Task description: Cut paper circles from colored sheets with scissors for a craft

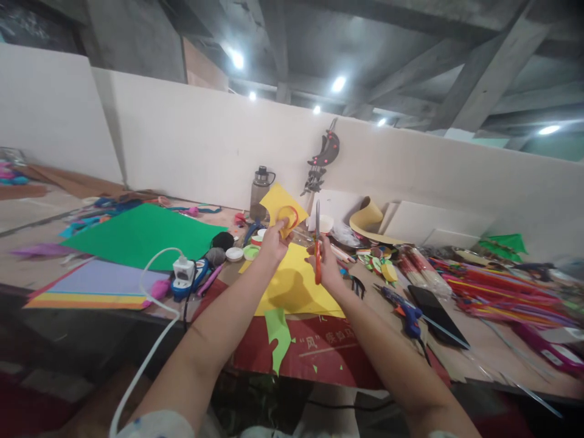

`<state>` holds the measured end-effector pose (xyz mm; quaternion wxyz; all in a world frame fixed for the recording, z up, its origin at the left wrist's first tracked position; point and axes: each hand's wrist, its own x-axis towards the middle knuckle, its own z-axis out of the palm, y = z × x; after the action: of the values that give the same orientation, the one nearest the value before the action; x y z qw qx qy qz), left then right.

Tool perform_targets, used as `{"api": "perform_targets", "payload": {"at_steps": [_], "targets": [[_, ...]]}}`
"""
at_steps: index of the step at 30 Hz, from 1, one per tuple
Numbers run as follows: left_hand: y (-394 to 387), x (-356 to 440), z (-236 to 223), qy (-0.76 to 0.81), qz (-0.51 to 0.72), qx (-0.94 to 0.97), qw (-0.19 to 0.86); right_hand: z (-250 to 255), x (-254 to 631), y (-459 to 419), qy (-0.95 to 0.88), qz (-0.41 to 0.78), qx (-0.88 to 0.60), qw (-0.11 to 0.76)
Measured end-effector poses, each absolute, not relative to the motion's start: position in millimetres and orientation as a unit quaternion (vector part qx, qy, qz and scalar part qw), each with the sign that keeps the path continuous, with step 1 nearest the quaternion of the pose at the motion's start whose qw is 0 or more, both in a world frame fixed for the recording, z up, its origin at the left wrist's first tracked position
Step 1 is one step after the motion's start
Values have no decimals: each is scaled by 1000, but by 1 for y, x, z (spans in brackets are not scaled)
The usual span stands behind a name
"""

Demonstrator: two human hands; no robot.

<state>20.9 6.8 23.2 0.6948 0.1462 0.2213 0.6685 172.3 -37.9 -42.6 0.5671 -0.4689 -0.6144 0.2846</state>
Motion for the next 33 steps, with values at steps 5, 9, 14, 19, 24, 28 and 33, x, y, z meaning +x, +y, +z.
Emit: {"api": "perform_targets", "payload": {"at_steps": [5,9,14,19,24,28,33], "targets": [[-2,29,23,235,680,129,683,-42,160,-55,-623,328,-477,526],[-10,40,21,246,692,98,672,-41,165,-66,-642,335,-462,512],[-17,54,14,282,695,69,658,-47,164,-64,-623,338,-478,519],[-23,61,3,297,683,94,661,-54,163,-63,-624,336,-490,509],[-33,66,4,308,665,96,673,-56,164,-64,-618,332,-478,528],[-36,68,7,315,659,94,676,-54,164,-65,-618,330,-489,521],[-35,68,6,311,666,101,671,-46,166,-71,-633,318,-501,497]]}}
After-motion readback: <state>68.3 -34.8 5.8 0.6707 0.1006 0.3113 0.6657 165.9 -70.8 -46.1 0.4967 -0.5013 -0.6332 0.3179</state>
